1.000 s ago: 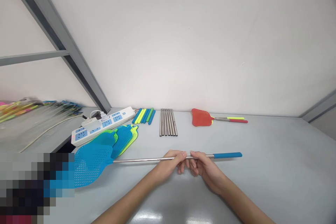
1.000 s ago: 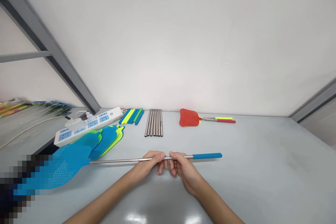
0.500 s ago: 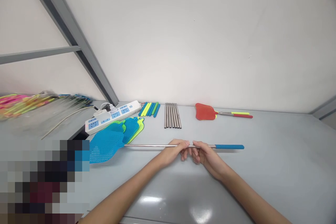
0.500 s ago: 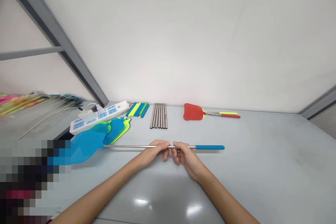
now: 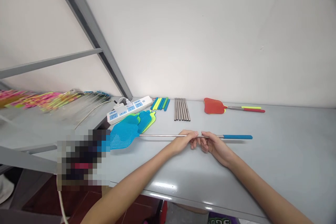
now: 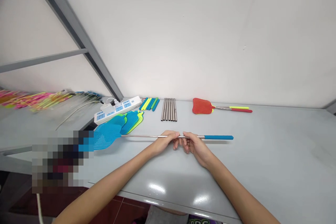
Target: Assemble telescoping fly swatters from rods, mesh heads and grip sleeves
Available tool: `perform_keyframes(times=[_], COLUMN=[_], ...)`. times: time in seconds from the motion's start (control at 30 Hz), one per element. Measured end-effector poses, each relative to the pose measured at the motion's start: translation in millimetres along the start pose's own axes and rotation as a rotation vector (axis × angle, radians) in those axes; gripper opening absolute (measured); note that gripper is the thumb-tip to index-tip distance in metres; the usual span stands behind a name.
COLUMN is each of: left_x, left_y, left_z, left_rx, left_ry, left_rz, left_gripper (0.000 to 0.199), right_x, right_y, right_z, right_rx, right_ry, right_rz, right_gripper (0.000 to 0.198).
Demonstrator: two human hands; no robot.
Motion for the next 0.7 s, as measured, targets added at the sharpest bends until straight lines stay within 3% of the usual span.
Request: perform_keyframes(times=[0.27, 0.7], left_x=[-1.0, 3.5], left_y=[-0.8, -0.1], left_z=[0.4, 9.3], left_rx=[0.018, 0.047], left_ry=[-0.004, -0.053], left_rz=[-0.012, 0.001], left_gripper=[0.041, 0.041], right_x=[4.7, 5.1], right_y=[0.8, 0.5], right_z=[1.8, -6.8], right_rx=[-0.031, 0.046], right_ry=[0.034, -0.008], right_rz=[0.031, 0.113], right_gripper=[0.035, 0.032])
Point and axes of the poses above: each hand's wrist, its own y-axis away from the middle knuckle, its own x-axis out of the back of the hand, z = x × y, the point moved 9 cm from there along -y, towards the middle knuckle, and after that the axes turned 4 degrees about y, right-handed, at the moved point
